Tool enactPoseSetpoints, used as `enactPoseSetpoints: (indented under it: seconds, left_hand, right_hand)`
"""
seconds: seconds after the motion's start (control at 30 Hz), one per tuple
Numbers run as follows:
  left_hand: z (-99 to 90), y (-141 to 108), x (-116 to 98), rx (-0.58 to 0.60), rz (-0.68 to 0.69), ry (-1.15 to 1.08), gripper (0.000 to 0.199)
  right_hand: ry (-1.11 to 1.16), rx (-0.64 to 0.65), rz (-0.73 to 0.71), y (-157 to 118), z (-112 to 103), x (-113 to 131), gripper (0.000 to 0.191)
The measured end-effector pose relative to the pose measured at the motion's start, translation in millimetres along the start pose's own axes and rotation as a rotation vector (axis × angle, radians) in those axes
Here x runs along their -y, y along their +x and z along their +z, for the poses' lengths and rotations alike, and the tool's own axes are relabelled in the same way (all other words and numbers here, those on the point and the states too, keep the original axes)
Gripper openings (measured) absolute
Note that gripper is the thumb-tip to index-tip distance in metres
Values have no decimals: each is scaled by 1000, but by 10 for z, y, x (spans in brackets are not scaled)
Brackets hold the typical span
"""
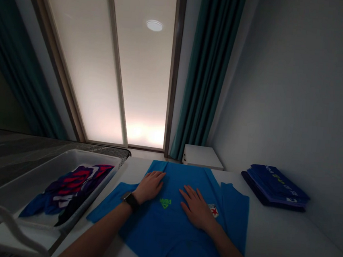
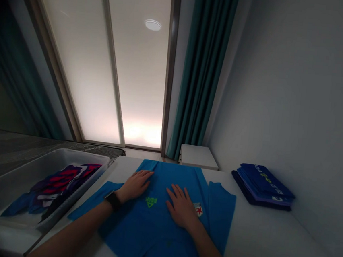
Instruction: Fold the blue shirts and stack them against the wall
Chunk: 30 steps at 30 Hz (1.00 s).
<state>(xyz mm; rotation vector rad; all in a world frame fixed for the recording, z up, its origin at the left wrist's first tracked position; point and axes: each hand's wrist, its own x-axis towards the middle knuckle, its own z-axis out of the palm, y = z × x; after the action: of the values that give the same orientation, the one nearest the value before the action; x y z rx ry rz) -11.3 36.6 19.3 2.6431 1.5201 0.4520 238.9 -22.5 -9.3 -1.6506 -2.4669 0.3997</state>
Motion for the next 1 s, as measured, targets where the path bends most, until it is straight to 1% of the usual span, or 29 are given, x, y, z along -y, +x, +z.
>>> enactPoseSetpoints:
  seconds: [0.1, 0.2, 0.3, 0.4, 0.47, 0.6, 0.67, 0.73, 0.8, 0.87, 1.0]
  left_hand:
    - [49, 239, 130, 3, -139, 18, 38]
    - [97, 394, 291, -2, -241, 17, 33]
    - [142, 516, 442, -51, -356, 8, 30]
    - [167, 638, 577, -75, -446, -20, 27]
    - [177, 705, 643, -69, -483, -43, 25]
    - [209, 740, 691, -79, -524, -63, 22]
    - [236, 707, 686, -101, -526, -55, 23]
    - [264, 664, 676, -113, -523, -44, 25]
    - [281, 640, 669, -106, -521, -31, 26]
    - [276, 660, 676, -86, -522, -15, 25]
    - [213, 855, 757, -7, -525, 23, 24]
  right_hand:
    - [24, 18, 15, -15, -49, 32, 60]
    - [47, 22, 23, -42, -64, 55, 60]
    - [50, -34, 28, -45, -47, 74, 56]
    - [26, -104, 32, 58, -82, 108, 49]
    - [7, -124, 7, 222, -155, 150, 42]
    - [2, -173, -134, 710, -277, 285, 35]
    - [-16, -195, -189, 941, -261, 354, 31]
    - [-28, -211, -223, 1107, -197, 401, 28]
    - [-13, -237, -234, 1197, -114, 417, 25]
    - [24, -276, -217, 1229, -41, 403, 24]
    - [97, -306, -216, 1228, 37, 340, 25]
